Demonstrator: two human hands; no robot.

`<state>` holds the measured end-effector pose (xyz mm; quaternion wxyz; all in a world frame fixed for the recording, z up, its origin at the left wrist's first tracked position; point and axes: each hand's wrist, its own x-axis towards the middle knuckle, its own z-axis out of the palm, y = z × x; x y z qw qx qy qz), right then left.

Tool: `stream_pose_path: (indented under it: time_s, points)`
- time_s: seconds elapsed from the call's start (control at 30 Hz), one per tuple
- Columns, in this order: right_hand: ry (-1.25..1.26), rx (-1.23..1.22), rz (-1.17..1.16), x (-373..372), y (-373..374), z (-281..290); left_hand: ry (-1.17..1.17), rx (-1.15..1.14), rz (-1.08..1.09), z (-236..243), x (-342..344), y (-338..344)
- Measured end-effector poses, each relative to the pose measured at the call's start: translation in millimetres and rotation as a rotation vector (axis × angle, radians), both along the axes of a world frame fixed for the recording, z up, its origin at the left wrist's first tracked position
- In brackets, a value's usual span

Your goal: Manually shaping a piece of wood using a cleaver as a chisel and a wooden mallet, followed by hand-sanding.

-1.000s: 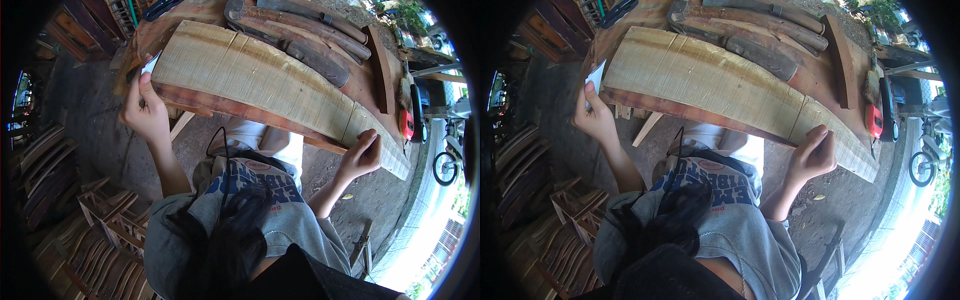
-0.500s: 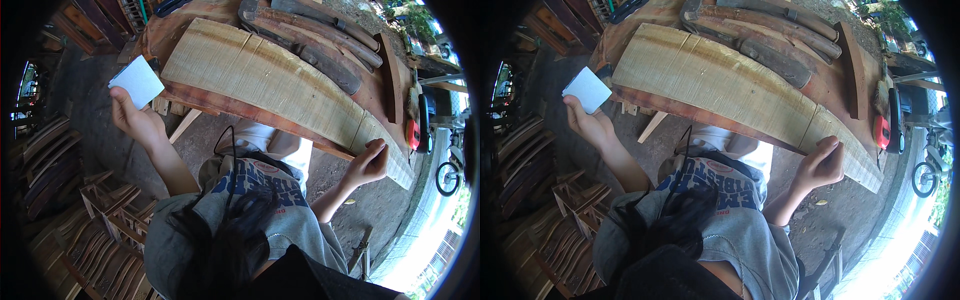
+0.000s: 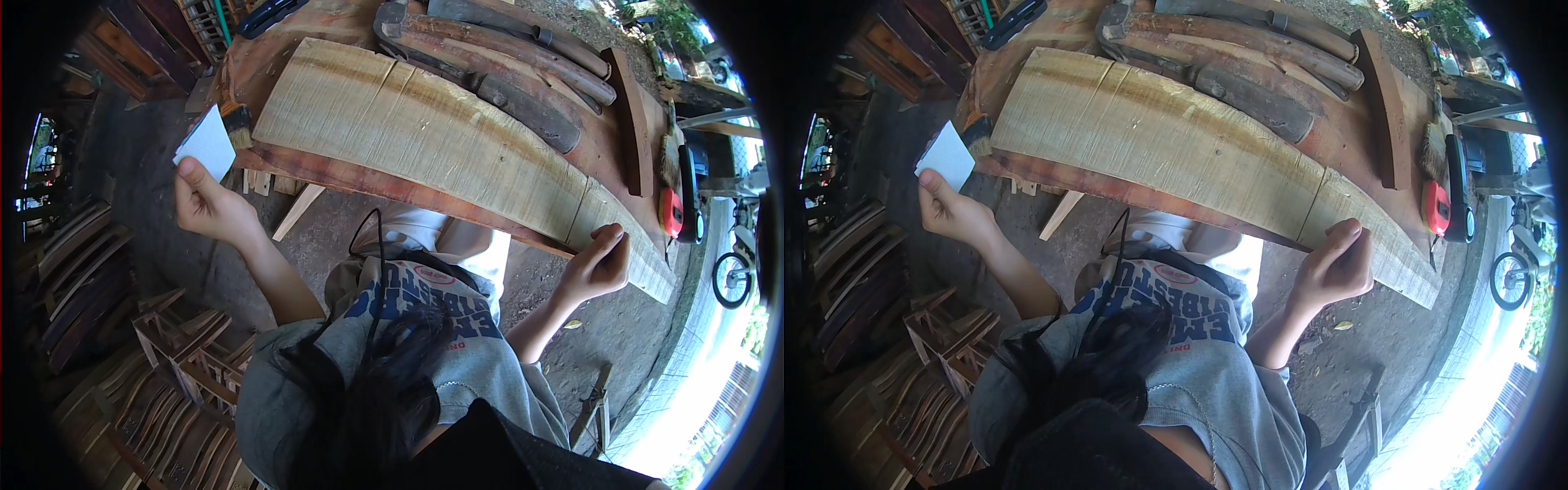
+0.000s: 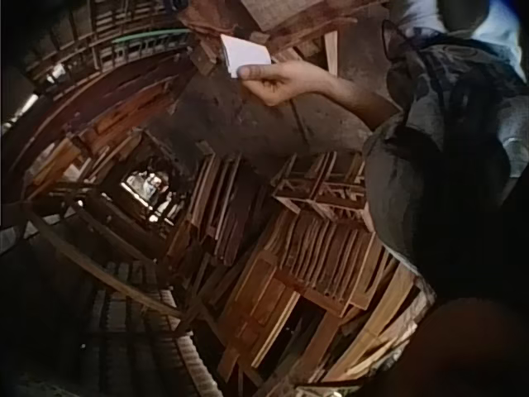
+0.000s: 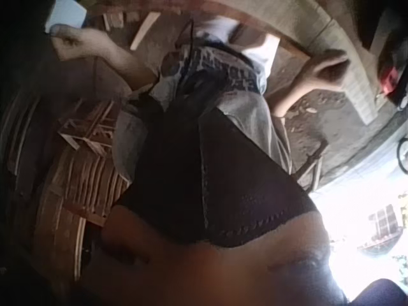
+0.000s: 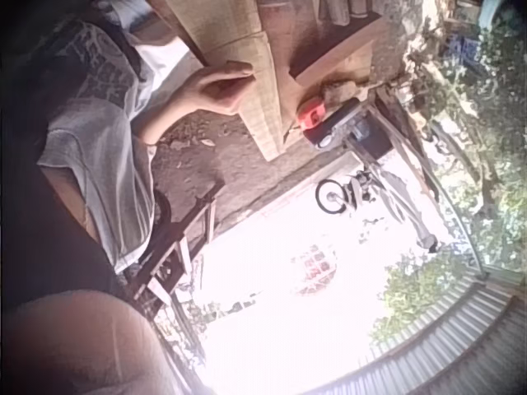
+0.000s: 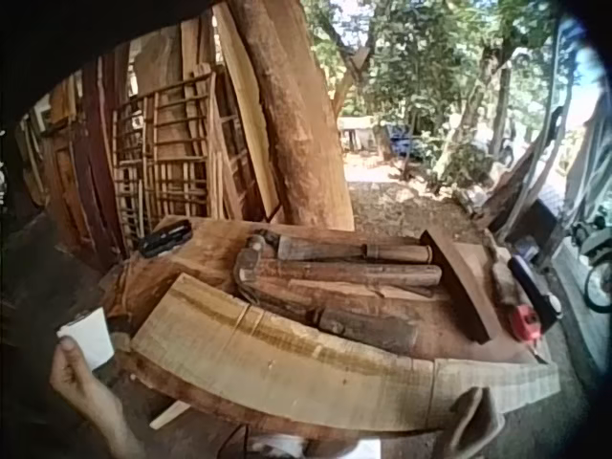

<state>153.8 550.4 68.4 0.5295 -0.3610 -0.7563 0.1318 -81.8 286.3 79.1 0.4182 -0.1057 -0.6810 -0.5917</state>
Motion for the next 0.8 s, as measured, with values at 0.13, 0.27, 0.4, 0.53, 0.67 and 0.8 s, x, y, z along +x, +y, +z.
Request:
stream_pose_path:
  time_s: [0.13, 0.27, 0.4, 0.53, 0.67, 0.8]
  points:
    - [-0.019, 0.007, 0.001, 1.0, 0.4, 0.4, -0.011, -0.17, 0.086, -2.8, 1.0, 3.7]
    - [-0.004, -0.008, 0.023, 1.6, 0.6, -0.1, 0.025, -0.225, 0.091, -4.4, -0.1, 3.2]
    - [0.021, 0.008, 0.039, 1.2, 0.0, 0.9, 0.044, -0.28, 0.119, -2.6, 2.3, 8.1]
    - [0.0, -0.021, 0.027, 1.7, -0.7, 2.8, 0.32, -0.421, -0.116, 10.6, 17.5, 46.4]
    - [0.008, -0.042, 0.033, 3.9, 0.6, -1.4, 0.552, -0.513, -0.624, 9.0, 55.0, 97.1]
    - [-0.022, -0.026, 0.036, 3.5, 2.6, 0.7, 0.653, -0.752, -0.696, -12.8, 86.5, 112.8]
